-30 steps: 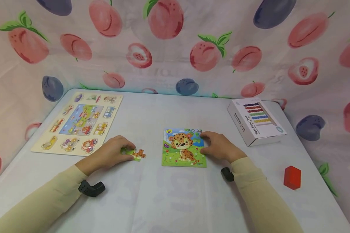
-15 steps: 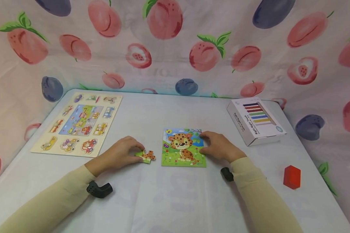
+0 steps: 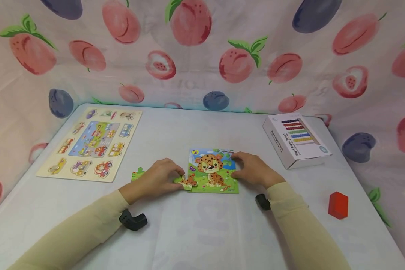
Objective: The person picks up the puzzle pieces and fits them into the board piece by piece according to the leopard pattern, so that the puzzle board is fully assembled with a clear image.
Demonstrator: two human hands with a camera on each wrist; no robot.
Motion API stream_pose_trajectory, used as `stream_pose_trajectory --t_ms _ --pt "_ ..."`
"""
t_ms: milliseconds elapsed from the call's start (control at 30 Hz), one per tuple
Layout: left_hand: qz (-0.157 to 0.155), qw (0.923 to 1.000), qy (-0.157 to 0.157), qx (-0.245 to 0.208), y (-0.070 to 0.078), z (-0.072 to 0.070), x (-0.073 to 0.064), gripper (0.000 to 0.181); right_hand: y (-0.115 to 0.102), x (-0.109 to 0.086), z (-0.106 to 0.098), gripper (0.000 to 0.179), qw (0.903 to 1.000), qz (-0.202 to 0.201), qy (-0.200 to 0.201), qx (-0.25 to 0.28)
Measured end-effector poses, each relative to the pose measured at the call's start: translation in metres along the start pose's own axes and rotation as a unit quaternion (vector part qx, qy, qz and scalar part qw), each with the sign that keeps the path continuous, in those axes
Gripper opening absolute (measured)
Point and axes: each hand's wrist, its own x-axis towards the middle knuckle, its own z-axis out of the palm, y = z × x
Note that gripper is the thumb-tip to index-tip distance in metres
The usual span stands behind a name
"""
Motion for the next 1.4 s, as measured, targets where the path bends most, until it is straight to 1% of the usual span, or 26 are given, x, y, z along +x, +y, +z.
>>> stream_pose_trajectory --t_ms 167,333,567,733,967,1167,1400 --pt "-0.002 1.0000 -0.001 0.007 0.006 0.008 0.007 0.034 0.000 0.000 0.000 0.067 1.0000 -0.001 0.001 0.000" --pt "-0.003 1.0000 0.001 0.005 0.012 0.013 0.013 0.034 -0.001 0.000 -0.001 0.067 1.0000 -0.001 0.001 -0.002" --pt "-0.001 0.9998 0.001 0.021 0.018 0.019 0.020 0.033 -0.001 0.000 -0.001 0.067 1.0000 -0.002 0.001 -0.002" --pt "-0.009 0.9998 -0.001 0.016 0.023 0.023 0.024 0.034 -0.001 0.000 -0.001 0.067 1.0000 -0.002 0.001 -0.003" --pt "-0.005 0.9997 0.005 0.025 0.030 0.029 0.030 0.034 -0.001 0.000 0.000 0.067 1.0000 -0.002 0.001 -0.004" --pt "-0.008 0.9992 0.008 0.037 0.036 0.033 0.034 0.036 -0.001 0.000 -0.001 0.067 1.0000 -0.004 0.002 -0.008" --pt "-0.010 0.9991 0.012 0.038 0.041 0.038 0.038 0.034 -0.001 0.000 0.000 0.067 1.0000 -0.004 0.002 -0.006"
